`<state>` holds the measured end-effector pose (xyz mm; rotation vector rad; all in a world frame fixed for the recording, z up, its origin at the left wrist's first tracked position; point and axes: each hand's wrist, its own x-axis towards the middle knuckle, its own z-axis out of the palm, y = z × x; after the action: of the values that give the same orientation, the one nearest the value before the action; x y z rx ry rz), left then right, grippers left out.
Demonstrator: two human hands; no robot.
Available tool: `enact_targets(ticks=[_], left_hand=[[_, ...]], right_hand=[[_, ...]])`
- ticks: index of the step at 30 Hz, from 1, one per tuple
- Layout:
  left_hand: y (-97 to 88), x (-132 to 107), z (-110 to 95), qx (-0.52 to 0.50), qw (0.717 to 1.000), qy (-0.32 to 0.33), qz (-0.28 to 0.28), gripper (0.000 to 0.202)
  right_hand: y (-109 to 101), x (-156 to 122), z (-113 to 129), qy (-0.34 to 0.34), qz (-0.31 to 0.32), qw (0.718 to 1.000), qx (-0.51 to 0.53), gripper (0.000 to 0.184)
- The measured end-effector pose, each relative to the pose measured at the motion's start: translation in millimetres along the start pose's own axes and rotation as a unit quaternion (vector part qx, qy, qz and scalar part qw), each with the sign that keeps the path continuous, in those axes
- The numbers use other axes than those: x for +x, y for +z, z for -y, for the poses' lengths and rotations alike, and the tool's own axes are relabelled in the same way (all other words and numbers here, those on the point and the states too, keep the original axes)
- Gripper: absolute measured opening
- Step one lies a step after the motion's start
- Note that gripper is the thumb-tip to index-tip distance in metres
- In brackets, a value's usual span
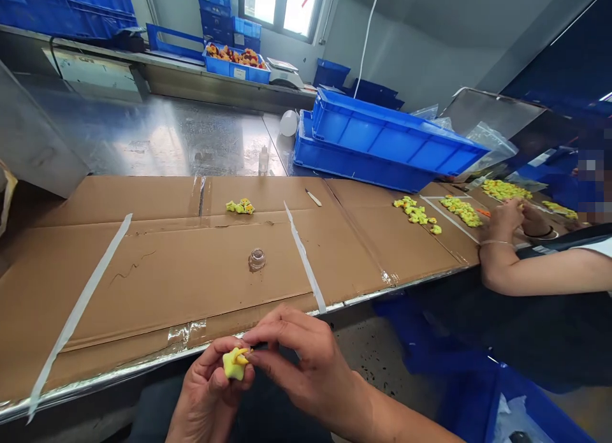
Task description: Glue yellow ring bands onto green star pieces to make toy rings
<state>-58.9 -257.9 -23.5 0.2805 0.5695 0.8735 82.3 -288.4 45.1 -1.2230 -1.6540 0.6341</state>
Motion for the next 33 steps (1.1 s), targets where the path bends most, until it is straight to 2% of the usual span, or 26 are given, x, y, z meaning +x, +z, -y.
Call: enact_targets(ticks=[8,20,27,33], left_hand=[[-2.2,1,1,0.013,1.0,0.014,-0.022,0.037],[-3.4,-2,2,0.102,0.983,0.145,-0.056,0.032],[-3.4,-3,1,0.146,0.969,0.195,-0.039,0.028],[-15.6,2,3,0.196,0.947,0.254,0.027,0.028]], right_hand=[[7,-1,-5,0.056,-0.016,0.998,0.022,0.015],[5,-8,-13,0.061,0.007,0.997,0.038,0.026],[6,-9,-15,0.064,0.008,0.997,0.037,0.016],[6,-7,-10,0.065,0.005,0.997,0.047,0.018]])
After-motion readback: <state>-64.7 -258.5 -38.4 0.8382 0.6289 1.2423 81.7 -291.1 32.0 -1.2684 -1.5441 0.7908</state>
